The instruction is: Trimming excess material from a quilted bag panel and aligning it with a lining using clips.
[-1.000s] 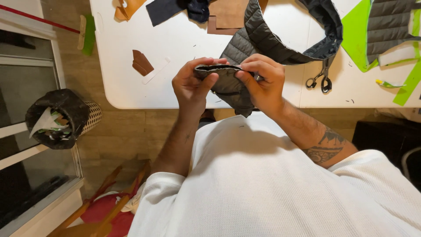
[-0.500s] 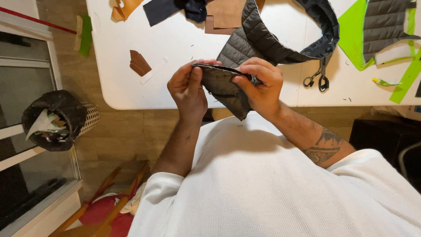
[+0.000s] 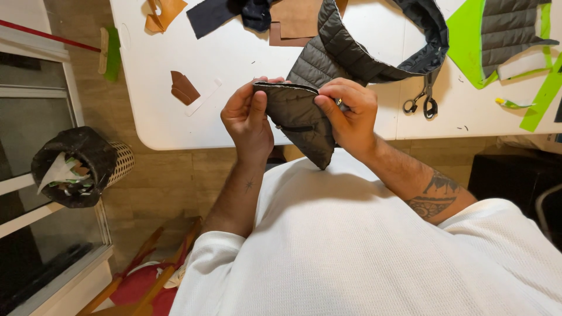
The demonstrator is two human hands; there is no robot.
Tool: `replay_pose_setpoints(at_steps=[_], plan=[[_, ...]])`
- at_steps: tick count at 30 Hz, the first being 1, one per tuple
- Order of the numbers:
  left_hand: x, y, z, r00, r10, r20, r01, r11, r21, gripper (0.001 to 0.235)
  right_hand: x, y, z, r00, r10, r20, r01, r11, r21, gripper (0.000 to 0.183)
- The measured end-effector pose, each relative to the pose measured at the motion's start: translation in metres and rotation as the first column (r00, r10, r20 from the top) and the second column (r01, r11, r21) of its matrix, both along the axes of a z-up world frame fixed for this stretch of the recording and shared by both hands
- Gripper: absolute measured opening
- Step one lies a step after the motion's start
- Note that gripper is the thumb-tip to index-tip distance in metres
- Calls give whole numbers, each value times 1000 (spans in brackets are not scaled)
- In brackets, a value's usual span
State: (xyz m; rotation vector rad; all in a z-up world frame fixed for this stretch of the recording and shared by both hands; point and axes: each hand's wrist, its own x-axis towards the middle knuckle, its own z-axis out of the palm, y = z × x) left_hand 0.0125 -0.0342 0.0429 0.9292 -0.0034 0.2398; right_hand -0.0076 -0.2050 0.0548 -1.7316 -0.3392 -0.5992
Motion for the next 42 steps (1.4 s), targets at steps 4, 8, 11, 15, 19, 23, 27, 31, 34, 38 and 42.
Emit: replay_pose_setpoints(at_steps=[4, 8, 11, 15, 19, 23, 27, 31, 34, 38, 42], plan=[[1, -2, -3, 1000, 18, 12, -18, 1000, -24, 19, 2, -3, 2, 1000, -10, -1, 10, 1000, 2, 13], [1, -9, 2, 998, 64, 12, -65, 998, 12, 17, 2, -2, -5, 999, -47, 13, 47, 999, -7, 14], [3, -16, -3, 993, 115, 12, -115, 993, 25, 15, 0, -1, -6, 996, -92, 13, 92, 996, -20, 15], [10, -30, 1, 980, 198, -30, -195, 977, 85, 10, 2, 1, -7, 991, -133, 5, 133, 991, 17, 16], [11, -37, -1, 979, 198, -45, -188, 968, 165, 10, -3, -4, -22, 971, -237, -33, 236, 971, -31, 13], [11, -26, -12, 986, 163, -23, -152, 957, 248, 10, -20, -39, -53, 946, -299, -123, 298, 954, -24, 16], [24, -13, -7, 976, 158, 150, -201, 920, 338, 12, -49, -165, -179, 797, -584, -155, 508, 787, -351, 11], [25, 14, 10, 966, 37, 256, -161, 859, 485, 12, -94, -244, -246, 245, -894, -375, 295, 437, -849, 75], [26, 24, 32, 976, -26, 217, -145, 665, 732, 10, -91, -264, -263, 167, -920, -355, 99, 373, -922, 78], [25, 14, 54, 979, -52, 196, -125, 608, 784, 8, -91, -288, -286, 201, -914, -351, -71, 344, -936, 75], [25, 5, 60, 983, -115, 143, -34, 651, 758, 10, -94, -296, -280, 160, -881, -445, -185, 416, -890, 56]])
